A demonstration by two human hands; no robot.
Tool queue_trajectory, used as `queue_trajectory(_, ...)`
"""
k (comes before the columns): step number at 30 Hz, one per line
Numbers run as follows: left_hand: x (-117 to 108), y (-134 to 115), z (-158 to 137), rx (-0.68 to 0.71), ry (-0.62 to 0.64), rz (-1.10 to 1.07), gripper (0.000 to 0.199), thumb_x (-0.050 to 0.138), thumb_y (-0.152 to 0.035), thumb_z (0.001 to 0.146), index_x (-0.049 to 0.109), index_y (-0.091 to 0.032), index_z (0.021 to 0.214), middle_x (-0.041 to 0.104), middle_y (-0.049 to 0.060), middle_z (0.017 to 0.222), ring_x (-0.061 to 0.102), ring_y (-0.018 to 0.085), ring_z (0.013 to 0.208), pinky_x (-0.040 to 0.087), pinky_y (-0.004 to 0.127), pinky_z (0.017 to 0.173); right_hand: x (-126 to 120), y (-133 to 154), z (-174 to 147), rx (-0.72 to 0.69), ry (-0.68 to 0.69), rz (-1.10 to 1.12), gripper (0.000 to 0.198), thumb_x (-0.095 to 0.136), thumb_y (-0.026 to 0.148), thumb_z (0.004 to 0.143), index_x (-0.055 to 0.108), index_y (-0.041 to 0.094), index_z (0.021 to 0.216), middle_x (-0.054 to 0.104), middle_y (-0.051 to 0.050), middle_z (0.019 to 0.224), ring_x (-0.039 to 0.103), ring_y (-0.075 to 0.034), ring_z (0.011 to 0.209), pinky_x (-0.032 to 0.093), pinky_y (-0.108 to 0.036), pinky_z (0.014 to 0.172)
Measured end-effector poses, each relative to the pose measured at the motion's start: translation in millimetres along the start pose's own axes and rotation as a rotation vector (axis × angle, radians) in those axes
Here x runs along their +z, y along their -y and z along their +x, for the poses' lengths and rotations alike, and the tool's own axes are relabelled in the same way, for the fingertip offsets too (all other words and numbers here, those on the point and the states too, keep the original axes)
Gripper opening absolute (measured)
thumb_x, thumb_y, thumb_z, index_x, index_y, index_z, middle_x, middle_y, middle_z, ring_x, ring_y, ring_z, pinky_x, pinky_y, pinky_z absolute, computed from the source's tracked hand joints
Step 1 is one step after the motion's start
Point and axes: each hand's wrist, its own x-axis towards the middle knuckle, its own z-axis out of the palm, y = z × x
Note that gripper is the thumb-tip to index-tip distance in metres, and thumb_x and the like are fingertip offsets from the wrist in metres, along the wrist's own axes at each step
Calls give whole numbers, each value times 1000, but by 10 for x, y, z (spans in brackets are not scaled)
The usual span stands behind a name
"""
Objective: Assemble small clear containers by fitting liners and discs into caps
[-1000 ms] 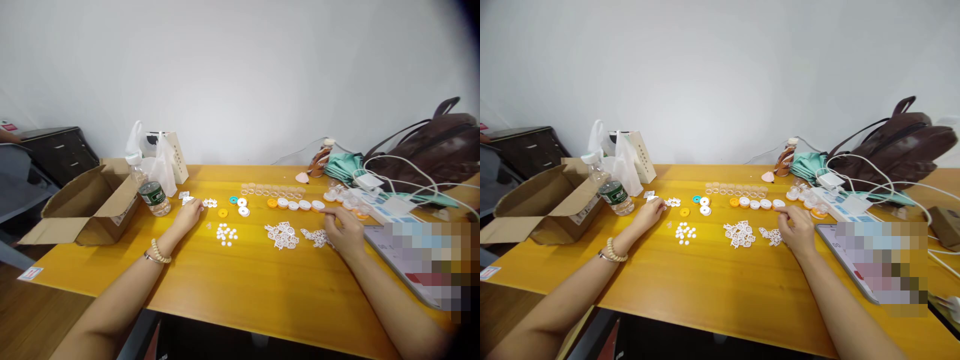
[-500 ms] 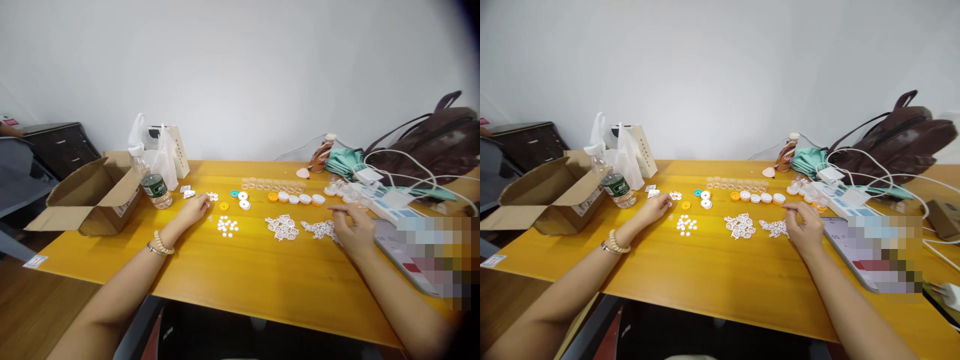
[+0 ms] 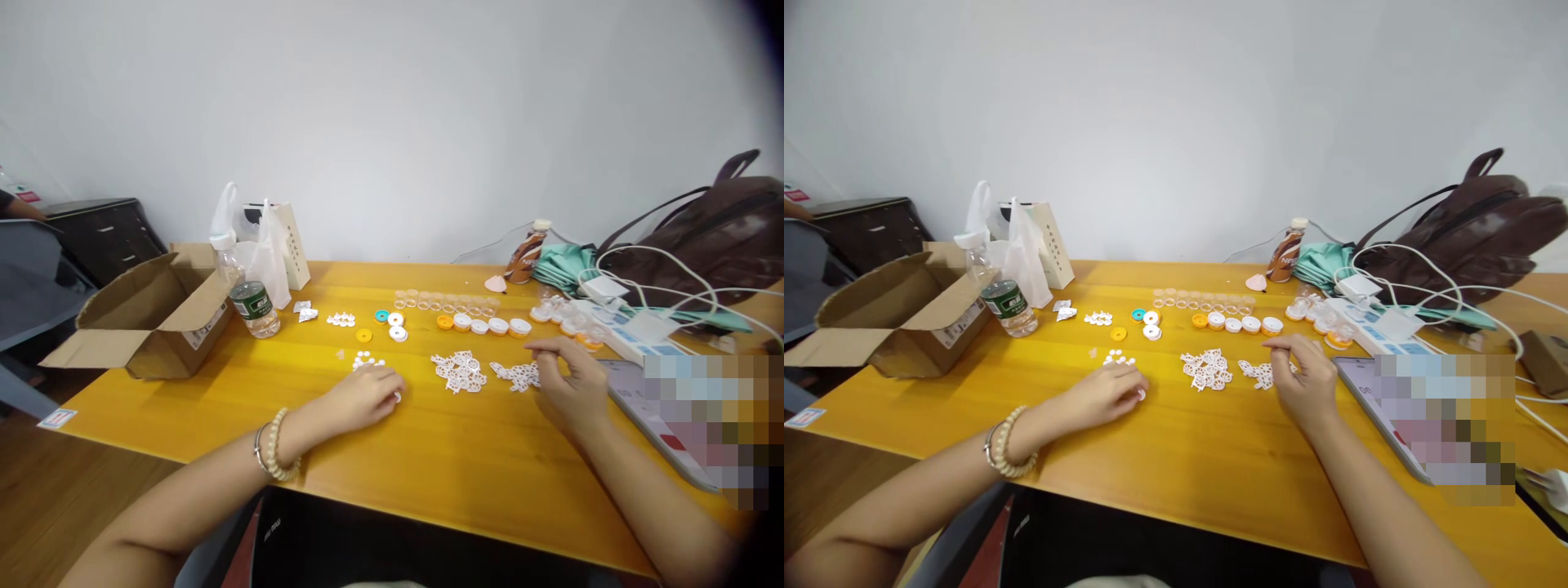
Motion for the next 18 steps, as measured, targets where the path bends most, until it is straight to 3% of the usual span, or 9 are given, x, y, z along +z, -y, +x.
queue_trajectory(4,9,25,33,4,-38,59,15,44,-26,88,55,-19,95,61,6,89,56,17,82,43,30,78,19,137,-19,-59,63,82,17,45,13,77,59,20,74,61,-2,66,57,-19,62,42,-32,62)
queue_trajectory(7,-118,262,32,-95,-223,226,22,44,-35,89,56,-17,93,61,8,87,55,19,83,41,32,78,45,215,-28,-110,96,126,18,45,11,78,58,21,75,59,-1,64,56,-18,61,42,-33,62)
queue_trajectory(10,-222,548,3,-259,-394,368,24,39,-28,91,57,-14,92,60,10,85,54,20,82,41,33,76,84,265,-37,-146,133,142,18,45,8,79,57,22,76,59,0,65,55,-17,61,41,-32,62)
queue_trajectory(13,-212,727,-28,-305,-376,388,24,37,-22,91,57,-13,100,60,11,89,53,20,84,41,33,77,123,292,-51,-195,177,147,18,46,7,79,56,22,78,60,0,66,55,-16,62,40,-31,62)
queue_trajectory(18,-96,767,-33,-329,-210,398,26,43,-18,88,57,-19,110,61,8,96,53,20,92,40,31,77,138,314,-71,-205,196,142,17,46,8,80,56,21,80,59,0,66,54,-16,61,39,-32,62)
